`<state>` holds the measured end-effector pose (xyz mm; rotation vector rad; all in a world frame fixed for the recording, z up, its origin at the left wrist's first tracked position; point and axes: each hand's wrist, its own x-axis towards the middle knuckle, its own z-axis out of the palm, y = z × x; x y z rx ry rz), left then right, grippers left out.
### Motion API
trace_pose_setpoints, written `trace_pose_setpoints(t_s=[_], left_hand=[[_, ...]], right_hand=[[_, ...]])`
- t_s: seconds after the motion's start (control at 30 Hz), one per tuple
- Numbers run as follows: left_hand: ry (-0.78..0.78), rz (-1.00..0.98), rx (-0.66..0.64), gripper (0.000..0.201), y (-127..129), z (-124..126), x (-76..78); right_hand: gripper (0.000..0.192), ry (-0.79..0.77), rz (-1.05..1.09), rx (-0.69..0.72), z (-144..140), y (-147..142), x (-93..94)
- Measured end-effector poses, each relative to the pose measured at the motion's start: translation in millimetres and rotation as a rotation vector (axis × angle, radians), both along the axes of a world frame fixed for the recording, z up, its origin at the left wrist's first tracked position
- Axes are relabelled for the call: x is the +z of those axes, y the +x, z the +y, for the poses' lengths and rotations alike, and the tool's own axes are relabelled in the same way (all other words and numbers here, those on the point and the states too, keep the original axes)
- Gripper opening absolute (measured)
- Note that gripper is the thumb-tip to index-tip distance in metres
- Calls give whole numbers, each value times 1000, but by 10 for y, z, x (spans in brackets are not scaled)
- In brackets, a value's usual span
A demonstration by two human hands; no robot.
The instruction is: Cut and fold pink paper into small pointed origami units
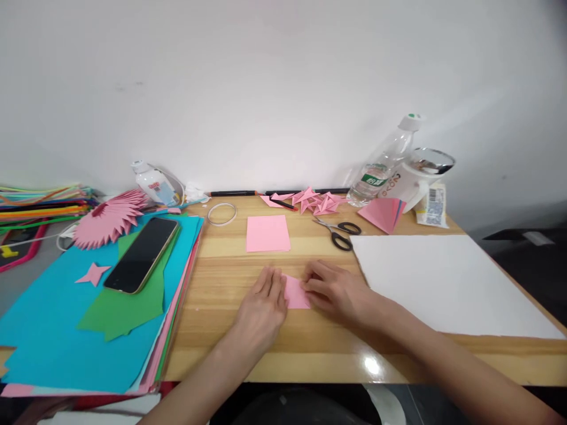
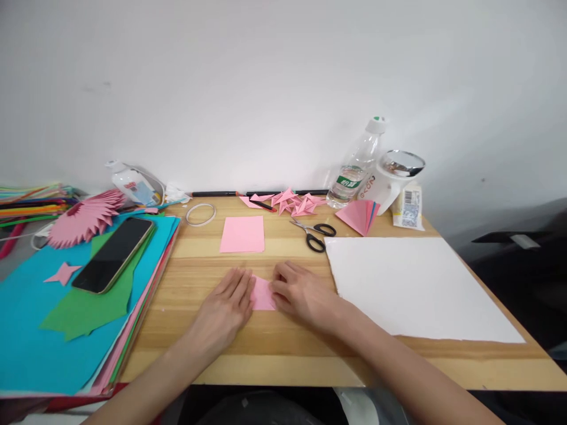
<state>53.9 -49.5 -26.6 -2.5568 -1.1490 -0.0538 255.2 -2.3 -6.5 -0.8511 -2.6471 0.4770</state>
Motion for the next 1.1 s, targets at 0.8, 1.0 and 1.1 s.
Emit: trace_pose_setpoints(t_s=[0.8, 1.0, 1.1], left_hand=[[-410, -82, 350, 18, 192, 68, 446], [-622, -359, 520, 8, 52, 158, 457], [-754, -531, 480, 21, -37, 260, 406]], right_hand=[[16, -30, -284, -319, -151, -173, 40], [4, -177, -91, -290, -86, -292, 46], [7, -381, 141, -257, -10, -302, -4]])
